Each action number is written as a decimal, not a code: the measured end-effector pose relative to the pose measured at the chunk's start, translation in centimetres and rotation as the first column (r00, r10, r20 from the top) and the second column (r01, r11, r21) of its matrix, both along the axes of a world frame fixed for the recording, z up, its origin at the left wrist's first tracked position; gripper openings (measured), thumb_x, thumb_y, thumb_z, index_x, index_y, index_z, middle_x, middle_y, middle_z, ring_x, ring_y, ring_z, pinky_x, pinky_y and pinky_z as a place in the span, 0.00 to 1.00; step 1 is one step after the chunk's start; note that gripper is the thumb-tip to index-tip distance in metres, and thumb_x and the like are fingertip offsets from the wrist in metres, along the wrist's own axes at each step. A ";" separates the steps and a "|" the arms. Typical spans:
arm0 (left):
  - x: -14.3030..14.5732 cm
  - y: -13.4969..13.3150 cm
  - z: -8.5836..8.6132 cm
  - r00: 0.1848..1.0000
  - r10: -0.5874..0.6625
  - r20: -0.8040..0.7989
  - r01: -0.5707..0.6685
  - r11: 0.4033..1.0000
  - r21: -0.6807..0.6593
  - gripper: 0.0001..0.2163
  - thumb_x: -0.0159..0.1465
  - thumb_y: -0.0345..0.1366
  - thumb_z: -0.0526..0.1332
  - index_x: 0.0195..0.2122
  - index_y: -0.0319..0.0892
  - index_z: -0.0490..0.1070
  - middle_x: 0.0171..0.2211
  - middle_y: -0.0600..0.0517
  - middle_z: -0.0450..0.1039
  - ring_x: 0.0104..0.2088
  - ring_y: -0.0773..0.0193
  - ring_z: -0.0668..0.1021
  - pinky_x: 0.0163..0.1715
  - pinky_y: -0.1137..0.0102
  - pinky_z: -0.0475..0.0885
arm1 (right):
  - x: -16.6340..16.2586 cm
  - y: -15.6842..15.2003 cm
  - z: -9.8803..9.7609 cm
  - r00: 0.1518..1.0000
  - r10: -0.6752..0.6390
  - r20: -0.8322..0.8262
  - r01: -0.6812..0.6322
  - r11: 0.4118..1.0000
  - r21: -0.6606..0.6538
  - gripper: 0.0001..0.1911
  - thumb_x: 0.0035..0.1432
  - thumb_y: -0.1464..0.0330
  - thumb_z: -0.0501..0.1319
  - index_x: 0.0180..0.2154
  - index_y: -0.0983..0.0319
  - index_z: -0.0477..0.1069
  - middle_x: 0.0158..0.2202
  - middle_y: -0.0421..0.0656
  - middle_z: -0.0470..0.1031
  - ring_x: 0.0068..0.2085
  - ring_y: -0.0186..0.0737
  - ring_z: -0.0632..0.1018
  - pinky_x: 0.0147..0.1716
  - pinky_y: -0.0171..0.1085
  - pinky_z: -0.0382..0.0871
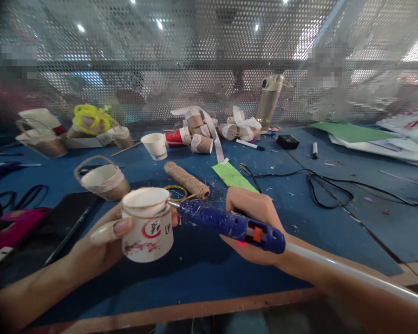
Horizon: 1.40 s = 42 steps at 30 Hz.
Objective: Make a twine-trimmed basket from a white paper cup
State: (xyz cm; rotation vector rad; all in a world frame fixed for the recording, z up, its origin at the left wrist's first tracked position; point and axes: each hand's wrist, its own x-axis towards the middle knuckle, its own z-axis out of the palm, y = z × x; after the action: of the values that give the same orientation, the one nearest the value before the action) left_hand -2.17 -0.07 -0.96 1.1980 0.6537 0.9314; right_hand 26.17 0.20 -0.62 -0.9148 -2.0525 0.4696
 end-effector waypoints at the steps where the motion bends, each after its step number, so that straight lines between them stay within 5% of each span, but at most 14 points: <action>1: 0.0 0.1 0.0 1.000 -0.003 0.005 0.003 1.000 0.000 0.20 0.62 0.47 0.67 0.52 0.44 0.75 0.47 0.47 0.82 0.45 0.51 0.81 0.44 0.64 0.75 | 0.0 0.0 0.0 1.000 -0.008 -0.002 0.008 1.000 -0.004 0.16 0.51 0.77 0.60 0.25 0.58 0.53 0.22 0.34 0.58 0.23 0.31 0.61 0.23 0.34 0.54; 8: 0.3 0.1 0.0 0.998 0.024 -0.049 -0.027 0.998 -0.060 0.21 0.61 0.46 0.69 0.54 0.44 0.74 0.48 0.46 0.81 0.47 0.49 0.80 0.46 0.63 0.74 | -0.9 0.0 0.4 0.986 -0.124 -0.112 0.121 0.992 -0.033 0.11 0.55 0.76 0.61 0.26 0.58 0.62 0.22 0.35 0.64 0.23 0.33 0.65 0.24 0.35 0.59; 12: 0.7 0.1 -0.1 0.997 0.039 -0.069 -0.044 0.997 -0.064 0.20 0.61 0.46 0.70 0.53 0.47 0.74 0.49 0.47 0.81 0.49 0.50 0.79 0.48 0.63 0.73 | -1.7 0.3 0.1 0.969 -0.084 -0.232 0.067 0.994 -0.082 0.05 0.58 0.71 0.66 0.36 0.56 0.72 0.35 0.39 0.76 0.34 0.38 0.77 0.35 0.38 0.71; 18: 1.4 0.0 -0.2 0.992 0.081 -0.100 -0.087 0.995 -0.050 0.19 0.61 0.47 0.71 0.51 0.49 0.75 0.51 0.51 0.79 0.52 0.53 0.77 0.50 0.66 0.71 | -2.8 0.8 -1.3 0.912 0.041 -0.409 -0.158 0.954 -0.256 0.23 0.53 0.69 0.74 0.49 0.52 0.72 0.50 0.39 0.78 0.50 0.44 0.80 0.50 0.42 0.76; 25: 1.7 0.4 -0.4 0.982 0.133 -0.132 -0.141 0.989 -0.053 0.19 0.61 0.47 0.71 0.51 0.49 0.74 0.48 0.52 0.79 0.49 0.56 0.77 0.47 0.67 0.70 | -3.1 0.4 -1.4 0.859 -0.008 -0.512 -0.243 0.874 -0.421 0.20 0.50 0.71 0.75 0.43 0.55 0.72 0.40 0.37 0.81 0.36 0.36 0.82 0.40 0.38 0.80; 31: 1.6 0.5 -0.4 0.972 0.153 -0.177 -0.152 0.988 0.021 0.15 0.64 0.46 0.69 0.50 0.51 0.74 0.46 0.55 0.78 0.48 0.60 0.76 0.47 0.70 0.69 | -2.6 0.3 -1.1 0.909 -0.014 -0.416 -0.136 0.934 -0.329 0.11 0.55 0.71 0.73 0.37 0.56 0.74 0.36 0.35 0.79 0.37 0.32 0.80 0.39 0.32 0.77; 42: 1.5 0.2 -0.1 0.969 0.159 -0.190 -0.145 0.986 0.088 0.21 0.65 0.43 0.69 0.56 0.56 0.63 0.45 0.56 0.77 0.45 0.63 0.77 0.43 0.73 0.73 | -2.3 0.0 -0.6 0.935 -0.101 -0.340 0.029 0.977 -0.209 0.11 0.54 0.70 0.74 0.34 0.54 0.73 0.34 0.34 0.79 0.33 0.33 0.78 0.34 0.34 0.75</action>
State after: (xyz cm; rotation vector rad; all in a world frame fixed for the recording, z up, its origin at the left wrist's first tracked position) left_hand -0.69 0.08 -1.02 1.3309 0.8860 0.9792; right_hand 23.88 0.19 -1.18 -0.9387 -1.6670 0.7583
